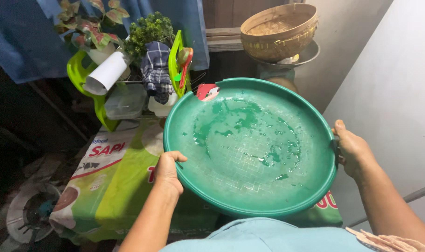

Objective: The person holds a green plastic basin and scrubs its interior surface with a white cloth. They repeatedly rub the basin's bottom and sides, occasionally dipping the cloth into a pink basin of water nearby. The person continues scrubbing the green basin throughout the clip.

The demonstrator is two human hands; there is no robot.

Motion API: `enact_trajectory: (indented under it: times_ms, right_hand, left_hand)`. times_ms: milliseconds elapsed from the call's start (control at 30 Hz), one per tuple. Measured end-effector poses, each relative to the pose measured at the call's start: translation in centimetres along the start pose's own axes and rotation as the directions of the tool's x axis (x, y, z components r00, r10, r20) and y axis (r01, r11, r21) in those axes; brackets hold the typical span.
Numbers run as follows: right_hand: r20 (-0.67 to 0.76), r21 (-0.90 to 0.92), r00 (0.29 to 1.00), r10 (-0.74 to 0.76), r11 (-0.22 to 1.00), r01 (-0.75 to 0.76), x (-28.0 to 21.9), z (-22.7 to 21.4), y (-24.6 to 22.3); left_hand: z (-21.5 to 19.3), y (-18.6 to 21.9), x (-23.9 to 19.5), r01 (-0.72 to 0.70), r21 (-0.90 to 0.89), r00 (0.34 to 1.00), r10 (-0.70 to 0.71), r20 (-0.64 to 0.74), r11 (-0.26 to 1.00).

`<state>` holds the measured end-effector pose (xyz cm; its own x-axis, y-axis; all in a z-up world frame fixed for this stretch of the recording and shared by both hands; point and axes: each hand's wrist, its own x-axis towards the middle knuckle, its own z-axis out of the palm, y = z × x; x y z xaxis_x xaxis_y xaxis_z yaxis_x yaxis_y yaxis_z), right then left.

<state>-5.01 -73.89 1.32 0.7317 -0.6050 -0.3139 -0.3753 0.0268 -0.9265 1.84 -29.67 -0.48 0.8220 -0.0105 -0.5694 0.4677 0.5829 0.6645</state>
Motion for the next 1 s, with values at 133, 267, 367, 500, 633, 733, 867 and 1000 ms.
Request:
enact_trajectory:
  times_ms: [133,267,367,500,633,733,867,1000]
  right_hand:
    - [0.008,-0.06,0.999,-0.035,0.998,0.035,0.9,0.0,0.5]
    - [0.003,-0.057,0.999,-0.052,0.997,0.053,2.3,0.4,0.2]
    - [-0.02,-0.049,0.999,0.04,0.998,-0.041,3.1,0.6,-0.2]
    - [0.062,-0.04,0.996,0.064,0.997,-0.061,3.8,0.6,-0.6]
    - [0.062,-0.126,0.997,0.052,0.991,-0.044,3.9,1.0,-0.8]
    - [0.033,-0.141,0.999,0.009,0.99,-0.005,3.0,1.3,-1.2]
    - [0.0,-0.133,1.0,0.003,0.991,-0.003,1.1,2.3,-2.3]
    - [0.025,-0.087,0.999,-0.028,0.996,0.03,-1.3,3.4,-3.3]
  left_hand:
    - [0.6,-0.1,0.1,-0.044,0.048,0.996,0.048,-0.08,0.998]
    - [0.8,-0.1,0.5,-0.216,0.229,0.958,0.251,-0.137,0.949]
    - [0.7,0.0,0.9,-0.259,0.3,0.95,0.298,-0.091,0.918]
    - [0.6,0.4,1.3,-0.185,0.283,0.975,0.212,-0.067,0.941]
    - [0.9,0.2,1.5,-0.201,0.26,0.971,0.227,-0.072,0.944]
    - [0.7,0.0,1.5,-0.231,0.246,0.965,0.255,-0.068,0.941]
    - [-0.4,0.3,1.4,-0.238,0.279,0.954,0.277,-0.111,0.93]
    - [-2.4,1.1,1.2,-0.296,0.246,0.935,0.333,-0.123,0.923]
